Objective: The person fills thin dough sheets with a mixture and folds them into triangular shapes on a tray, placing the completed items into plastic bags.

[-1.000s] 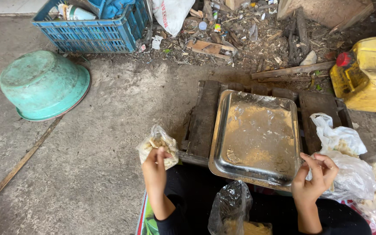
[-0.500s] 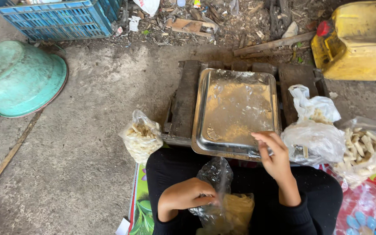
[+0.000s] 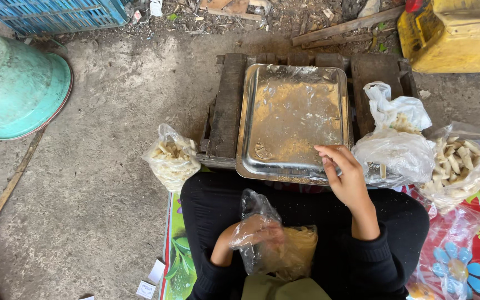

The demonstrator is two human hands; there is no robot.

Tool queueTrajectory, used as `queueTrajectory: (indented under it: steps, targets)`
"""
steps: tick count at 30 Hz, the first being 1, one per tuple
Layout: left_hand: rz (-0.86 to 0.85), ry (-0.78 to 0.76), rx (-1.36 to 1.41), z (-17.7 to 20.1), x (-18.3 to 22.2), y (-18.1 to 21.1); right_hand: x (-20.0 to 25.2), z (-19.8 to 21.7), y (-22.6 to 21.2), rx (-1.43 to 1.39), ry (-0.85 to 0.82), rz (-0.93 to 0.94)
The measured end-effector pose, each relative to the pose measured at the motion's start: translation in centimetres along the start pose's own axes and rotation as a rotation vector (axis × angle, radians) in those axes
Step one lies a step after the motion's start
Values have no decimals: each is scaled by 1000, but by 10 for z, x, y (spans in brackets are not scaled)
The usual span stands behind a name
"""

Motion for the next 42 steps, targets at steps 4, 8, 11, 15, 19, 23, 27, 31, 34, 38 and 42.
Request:
queueTrajectory:
  steps: [4,8,11,15,19,23,27,31,34,38,42]
  targets:
    - [-193,-98,221,-31,-15,24,-1,0,-4,29,0,51]
    - [-49,-9,55,-31,-11,-24,-1,1,1,35,-21,6]
    - [-271,107,375,-23,32,-43,-2,0,2,10,-32,-11]
    - [62,212,526,-30,44,-105,-3,0,1,45,-52,2]
    - [-233,368,-326,-25,37,-55,-3,-7,1,88,-109,29]
    - [-294,427,-579,-45,19,-23,-3,-7,-2,119,-99,74]
    - [57,470,-278,-57,6,-61,-3,-6,-1,104,-108,42]
    - [-194,464,-711,-81,15,-53,-4,-3,-5,86,-99,55]
    - [-125,509,-704,-84,18,-76,-4,-1,-5,92,-96,50]
    - [325,480,-540,-82,28,-117,-4,-1,-3,101,-107,29]
    - [77,465,-586,-84,25,-72,-4,-1,-5,116,-102,53]
Point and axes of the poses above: each hand's wrist, its own x-axis away from the middle knuckle, its own z-axis out of the back of the hand, y = z × x, the point moved 9 cm from there along -x, towards the middle knuckle, and after that the axes turned 12 degrees about x, right-handed, at the moved point
